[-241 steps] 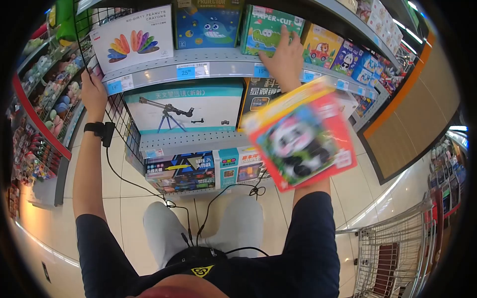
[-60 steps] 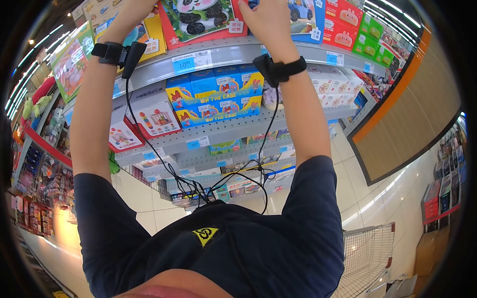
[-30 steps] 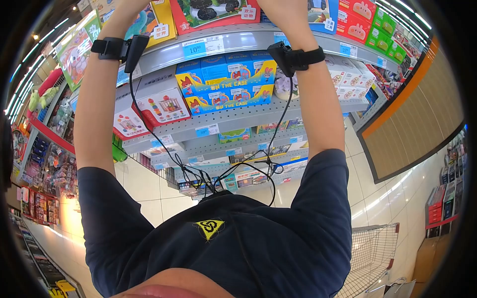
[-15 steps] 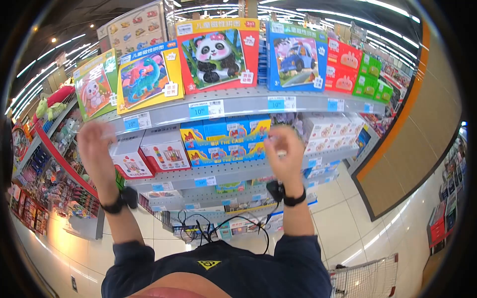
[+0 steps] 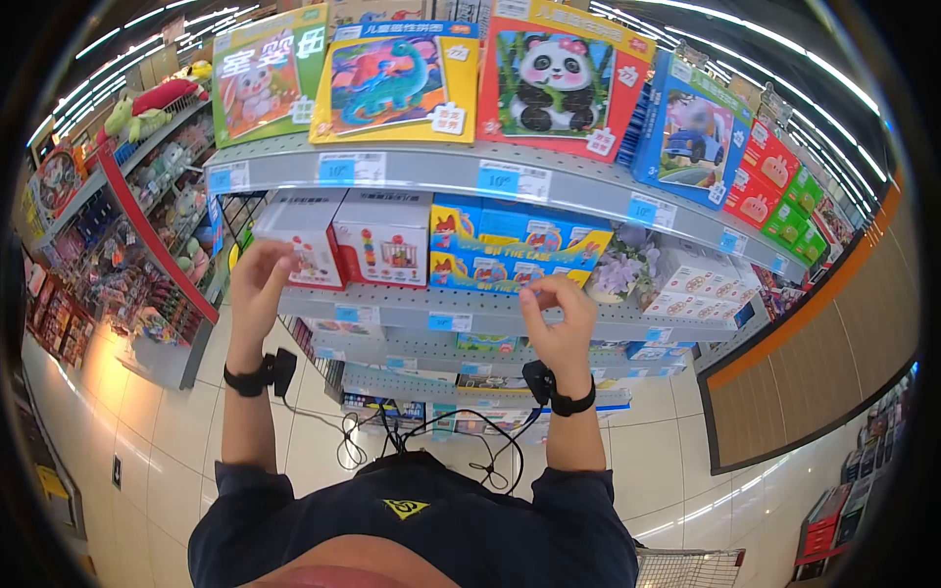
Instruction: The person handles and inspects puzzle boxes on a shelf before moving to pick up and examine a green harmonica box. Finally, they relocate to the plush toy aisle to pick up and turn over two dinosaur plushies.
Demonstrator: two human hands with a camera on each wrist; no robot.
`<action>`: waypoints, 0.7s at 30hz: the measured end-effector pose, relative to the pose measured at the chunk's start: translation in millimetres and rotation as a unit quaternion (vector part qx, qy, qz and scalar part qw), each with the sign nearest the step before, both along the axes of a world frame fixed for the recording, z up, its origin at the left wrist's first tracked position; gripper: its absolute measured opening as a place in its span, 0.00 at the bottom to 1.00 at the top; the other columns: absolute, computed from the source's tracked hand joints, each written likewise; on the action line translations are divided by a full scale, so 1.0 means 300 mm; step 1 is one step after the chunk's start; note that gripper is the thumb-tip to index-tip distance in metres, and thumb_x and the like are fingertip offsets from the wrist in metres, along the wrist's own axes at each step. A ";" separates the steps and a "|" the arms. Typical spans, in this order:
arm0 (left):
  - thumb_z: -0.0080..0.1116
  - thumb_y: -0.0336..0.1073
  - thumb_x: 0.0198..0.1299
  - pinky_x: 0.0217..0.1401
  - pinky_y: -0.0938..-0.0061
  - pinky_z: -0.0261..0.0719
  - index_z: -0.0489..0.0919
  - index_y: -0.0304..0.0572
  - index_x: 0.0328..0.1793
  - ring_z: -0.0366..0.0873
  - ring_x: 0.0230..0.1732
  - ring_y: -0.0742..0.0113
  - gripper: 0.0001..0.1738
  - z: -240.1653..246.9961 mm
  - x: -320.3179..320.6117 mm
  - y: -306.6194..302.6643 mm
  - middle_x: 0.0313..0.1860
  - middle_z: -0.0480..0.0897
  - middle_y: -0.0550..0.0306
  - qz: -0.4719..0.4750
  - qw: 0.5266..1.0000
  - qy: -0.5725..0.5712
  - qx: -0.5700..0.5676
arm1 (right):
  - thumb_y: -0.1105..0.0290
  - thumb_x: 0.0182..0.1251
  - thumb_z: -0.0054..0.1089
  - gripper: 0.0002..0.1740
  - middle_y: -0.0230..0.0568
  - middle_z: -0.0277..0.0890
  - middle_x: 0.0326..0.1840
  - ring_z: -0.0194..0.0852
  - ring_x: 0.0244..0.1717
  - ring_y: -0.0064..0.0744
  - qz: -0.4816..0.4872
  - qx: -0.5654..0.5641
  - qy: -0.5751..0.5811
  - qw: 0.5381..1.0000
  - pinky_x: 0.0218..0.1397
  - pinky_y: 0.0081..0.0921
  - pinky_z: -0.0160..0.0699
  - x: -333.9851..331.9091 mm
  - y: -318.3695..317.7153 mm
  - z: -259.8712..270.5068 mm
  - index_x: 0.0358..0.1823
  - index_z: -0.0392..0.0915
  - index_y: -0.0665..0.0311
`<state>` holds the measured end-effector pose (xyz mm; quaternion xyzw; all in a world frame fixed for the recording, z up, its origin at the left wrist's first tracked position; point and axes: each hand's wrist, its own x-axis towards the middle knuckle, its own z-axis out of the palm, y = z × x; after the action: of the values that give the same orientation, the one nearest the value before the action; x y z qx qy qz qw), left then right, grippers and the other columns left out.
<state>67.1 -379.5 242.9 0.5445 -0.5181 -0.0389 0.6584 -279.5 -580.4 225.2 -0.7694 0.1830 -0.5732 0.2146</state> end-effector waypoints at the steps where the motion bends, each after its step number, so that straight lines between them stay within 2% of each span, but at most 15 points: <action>1: 0.63 0.32 0.69 0.42 0.80 0.78 0.79 0.35 0.49 0.81 0.42 0.75 0.09 0.024 0.013 -0.005 0.40 0.84 0.60 0.001 1.000 0.003 0.002 | 0.75 0.65 0.69 0.05 0.37 0.81 0.29 0.81 0.26 0.25 0.001 0.002 0.003 1.000 0.33 0.20 0.76 0.018 0.017 0.021 0.35 0.80 0.65; 3: 0.63 0.32 0.68 0.40 0.81 0.79 0.80 0.35 0.50 0.81 0.42 0.74 0.10 0.086 0.033 -0.005 0.41 0.84 0.59 -0.019 0.999 -0.034 -0.018 | 0.75 0.65 0.69 0.05 0.37 0.82 0.29 0.81 0.26 0.25 0.006 -0.024 0.016 1.000 0.33 0.21 0.76 0.045 0.056 0.059 0.34 0.80 0.65; 5: 0.65 0.32 0.66 0.36 0.81 0.79 0.81 0.36 0.51 0.82 0.41 0.74 0.10 0.169 0.049 -0.009 0.41 0.85 0.59 -0.014 0.999 -0.016 -0.025 | 0.74 0.65 0.68 0.05 0.37 0.82 0.29 0.82 0.27 0.25 0.001 -0.028 0.026 0.999 0.33 0.21 0.77 0.064 0.071 0.072 0.34 0.80 0.65; 7: 0.66 0.35 0.65 0.34 0.80 0.78 0.83 0.38 0.50 0.82 0.39 0.74 0.11 0.247 0.097 -0.029 0.39 0.85 0.60 0.049 0.995 -0.082 -0.007 | 0.73 0.65 0.69 0.05 0.36 0.83 0.30 0.82 0.28 0.23 -0.012 -0.029 0.016 0.999 0.33 0.20 0.77 0.095 0.080 0.094 0.35 0.81 0.65; 11: 0.68 0.47 0.62 0.37 0.71 0.80 0.84 0.37 0.50 0.84 0.35 0.70 0.20 0.435 0.189 -0.158 0.37 0.87 0.56 0.100 0.976 -0.190 -0.021 | 0.70 0.65 0.71 0.07 0.34 0.83 0.30 0.82 0.29 0.20 -0.084 -0.048 -0.005 0.995 0.32 0.20 0.76 0.214 0.075 0.258 0.37 0.82 0.64; 13: 0.64 0.53 0.66 0.47 0.69 0.83 0.83 0.30 0.56 0.86 0.44 0.62 0.29 0.519 0.251 -0.250 0.43 0.88 0.48 0.071 0.962 -0.262 0.019 | 0.67 0.66 0.71 0.09 0.33 0.84 0.31 0.81 0.30 0.20 -0.134 -0.058 -0.002 0.989 0.32 0.20 0.76 0.280 0.050 0.362 0.38 0.82 0.64; 15: 0.64 0.55 0.65 0.48 0.69 0.83 0.83 0.29 0.54 0.87 0.44 0.61 0.31 0.548 0.308 -0.355 0.42 0.88 0.47 0.075 0.959 -0.272 0.036 | 0.65 0.67 0.70 0.10 0.33 0.84 0.32 0.81 0.30 0.20 -0.153 -0.048 0.009 0.987 0.32 0.20 0.76 0.327 0.040 0.431 0.39 0.82 0.64; 17: 0.64 0.57 0.65 0.49 0.69 0.82 0.83 0.29 0.53 0.87 0.44 0.61 0.32 0.568 0.293 -0.380 0.42 0.88 0.46 0.085 0.952 -0.291 0.047 | 0.63 0.67 0.70 0.11 0.33 0.85 0.33 0.81 0.31 0.20 -0.146 -0.073 0.026 0.986 0.33 0.20 0.76 0.363 0.037 0.476 0.39 0.82 0.64; 19: 0.64 0.59 0.63 0.46 0.69 0.82 0.82 0.29 0.53 0.86 0.42 0.60 0.34 0.570 0.269 -0.392 0.40 0.88 0.48 0.109 0.954 -0.262 0.095 | 0.63 0.67 0.70 0.11 0.33 0.85 0.33 0.81 0.32 0.21 -0.151 -0.064 0.033 0.986 0.33 0.21 0.76 0.384 0.067 0.489 0.39 0.83 0.64; 21: 0.65 0.58 0.64 0.44 0.69 0.82 0.82 0.30 0.53 0.85 0.40 0.61 0.32 0.549 0.274 -0.386 0.38 0.87 0.49 0.116 0.952 -0.275 0.062 | 0.63 0.67 0.70 0.11 0.33 0.84 0.32 0.80 0.31 0.21 -0.144 -0.057 0.040 0.987 0.33 0.21 0.77 0.387 0.097 0.474 0.38 0.83 0.64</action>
<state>149.3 -495.3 407.6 0.6301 -0.6089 0.1571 0.4555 -163.3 -551.2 367.5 -0.7681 0.2671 -0.5767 0.0784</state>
